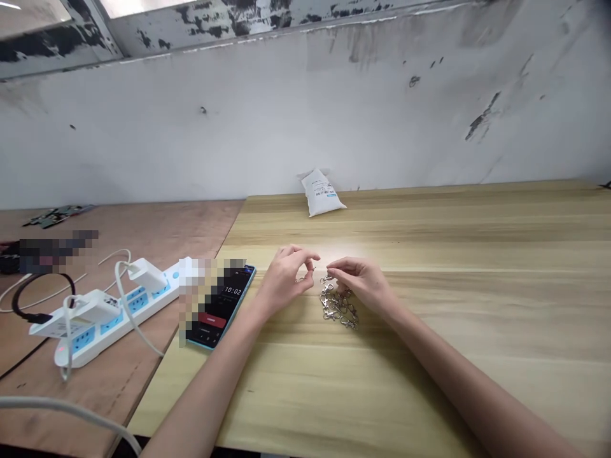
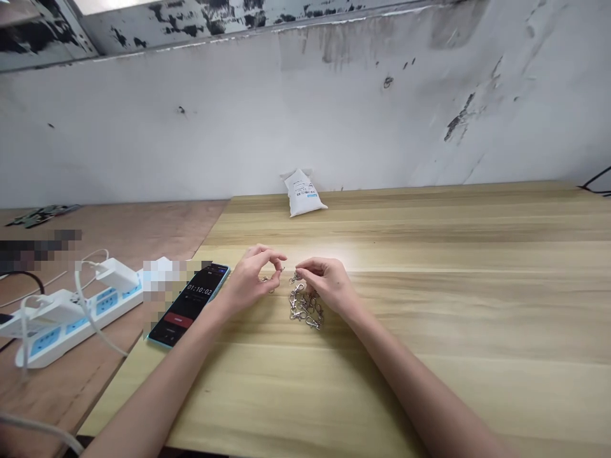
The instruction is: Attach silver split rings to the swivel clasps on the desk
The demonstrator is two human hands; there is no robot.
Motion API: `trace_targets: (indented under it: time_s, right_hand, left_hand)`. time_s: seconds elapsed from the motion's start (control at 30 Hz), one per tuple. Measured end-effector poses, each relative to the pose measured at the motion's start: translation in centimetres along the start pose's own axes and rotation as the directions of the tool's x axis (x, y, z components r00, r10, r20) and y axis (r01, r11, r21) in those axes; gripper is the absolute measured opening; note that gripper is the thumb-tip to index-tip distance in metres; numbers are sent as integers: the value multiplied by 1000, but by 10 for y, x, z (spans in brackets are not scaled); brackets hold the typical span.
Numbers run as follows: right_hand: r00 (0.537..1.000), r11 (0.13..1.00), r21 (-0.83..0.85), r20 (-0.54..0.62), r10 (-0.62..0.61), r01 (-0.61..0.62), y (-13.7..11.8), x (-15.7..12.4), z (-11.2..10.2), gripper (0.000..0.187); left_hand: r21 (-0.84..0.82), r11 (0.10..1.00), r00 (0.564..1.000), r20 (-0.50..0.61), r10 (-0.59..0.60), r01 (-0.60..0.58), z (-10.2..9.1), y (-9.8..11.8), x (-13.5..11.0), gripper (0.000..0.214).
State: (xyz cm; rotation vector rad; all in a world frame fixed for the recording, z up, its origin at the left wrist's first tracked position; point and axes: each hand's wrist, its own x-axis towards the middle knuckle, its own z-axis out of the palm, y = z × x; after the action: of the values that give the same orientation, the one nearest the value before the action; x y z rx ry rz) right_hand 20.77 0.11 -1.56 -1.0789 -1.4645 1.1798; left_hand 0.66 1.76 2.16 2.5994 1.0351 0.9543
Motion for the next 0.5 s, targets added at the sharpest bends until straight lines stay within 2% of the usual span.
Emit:
trace_targets:
  time_s: [0.13, 0.3, 0.5]
  right_hand:
    - [999, 997, 67, -7, 36, -35, 0, 2, 0, 36]
    - [998, 988, 144, -10, 62, -59, -4, 0, 1, 31]
    - [996, 997, 73, -89, 23, -16, -9, -2, 6, 29]
  left_hand:
    - [-10, 1000, 1000, -10, -18, 18, 3, -3, -1, 33]
    - [-41, 999, 999, -18, -37, 36, 7, -7, -2, 37]
    - [-56, 998, 999, -1, -38, 38, 11, -7, -3, 37]
